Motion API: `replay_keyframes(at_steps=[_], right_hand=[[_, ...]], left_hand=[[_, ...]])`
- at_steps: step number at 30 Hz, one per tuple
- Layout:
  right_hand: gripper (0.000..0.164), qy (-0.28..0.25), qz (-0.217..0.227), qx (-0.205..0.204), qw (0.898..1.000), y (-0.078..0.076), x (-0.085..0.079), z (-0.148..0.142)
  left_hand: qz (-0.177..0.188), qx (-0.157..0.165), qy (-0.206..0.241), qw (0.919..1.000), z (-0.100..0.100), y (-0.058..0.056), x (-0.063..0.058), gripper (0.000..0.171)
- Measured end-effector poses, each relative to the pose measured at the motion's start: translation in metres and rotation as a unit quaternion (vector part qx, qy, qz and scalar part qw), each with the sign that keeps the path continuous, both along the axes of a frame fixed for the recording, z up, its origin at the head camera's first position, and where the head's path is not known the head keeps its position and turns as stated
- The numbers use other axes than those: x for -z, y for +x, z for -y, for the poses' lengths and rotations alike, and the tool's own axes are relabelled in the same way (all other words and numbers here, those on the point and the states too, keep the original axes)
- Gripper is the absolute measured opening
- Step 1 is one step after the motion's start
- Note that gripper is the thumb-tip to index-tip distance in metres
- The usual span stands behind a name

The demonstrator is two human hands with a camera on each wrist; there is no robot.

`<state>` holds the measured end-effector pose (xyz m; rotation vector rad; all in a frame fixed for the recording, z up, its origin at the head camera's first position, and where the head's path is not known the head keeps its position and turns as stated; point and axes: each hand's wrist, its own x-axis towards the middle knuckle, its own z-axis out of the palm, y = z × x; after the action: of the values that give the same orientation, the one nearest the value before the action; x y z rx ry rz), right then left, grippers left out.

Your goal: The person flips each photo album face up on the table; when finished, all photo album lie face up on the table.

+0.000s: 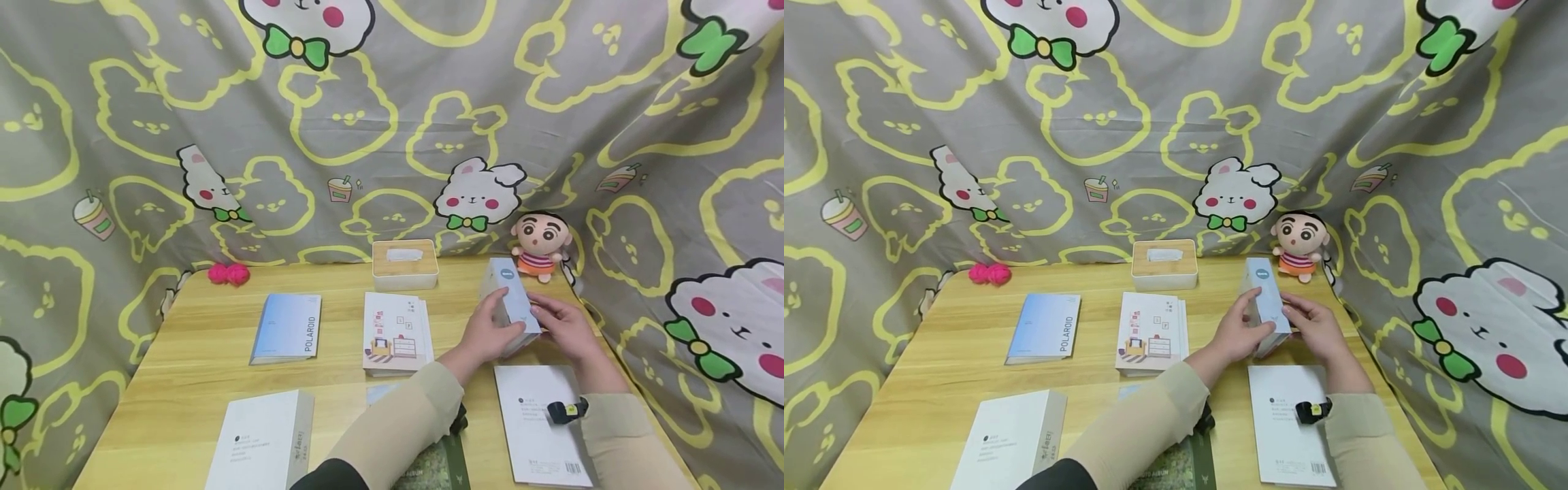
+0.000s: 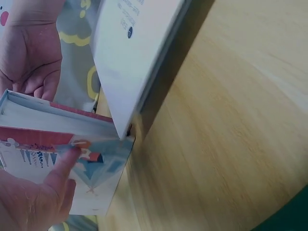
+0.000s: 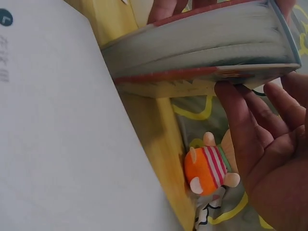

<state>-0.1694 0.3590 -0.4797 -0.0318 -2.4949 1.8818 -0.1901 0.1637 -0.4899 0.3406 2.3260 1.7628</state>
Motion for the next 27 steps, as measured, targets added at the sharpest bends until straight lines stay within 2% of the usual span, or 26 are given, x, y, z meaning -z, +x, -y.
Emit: replay_keyframes(at_steps=[8, 14, 19, 24, 27], right_hand=[[0.046, 0.016, -0.014, -0.012, 1.0, -0.002, -0.002, -0.003], [0.04, 0.074, 0.003, 0.007, 0.997, -0.003, 0.003, -0.003], [0.047, 0.113, 0.051, 0.003, 0.992, -0.004, 0.009, -0.007], [0.06, 0.158, 0.126, -0.002, 0.979, -0.004, 0.014, -0.013], [0.066, 0.188, 0.143, -0.002, 0.972, -0.004, 0.015, -0.015]], left_hand=[[0.038, 0.003, 0.032, 0.9987, -0.003, 0.001, 0.0, 0.07], [0.066, 0.008, 0.063, 0.9958, -0.004, 0.001, -0.002, 0.073], [0.073, 0.009, 0.083, 0.9939, -0.005, -0.001, -0.002, 0.076], [0.076, 0.007, 0.059, 0.9953, -0.006, -0.002, 0.002, 0.077], [0.069, 0.012, 0.043, 0.9966, -0.005, -0.001, 0.005, 0.078]])
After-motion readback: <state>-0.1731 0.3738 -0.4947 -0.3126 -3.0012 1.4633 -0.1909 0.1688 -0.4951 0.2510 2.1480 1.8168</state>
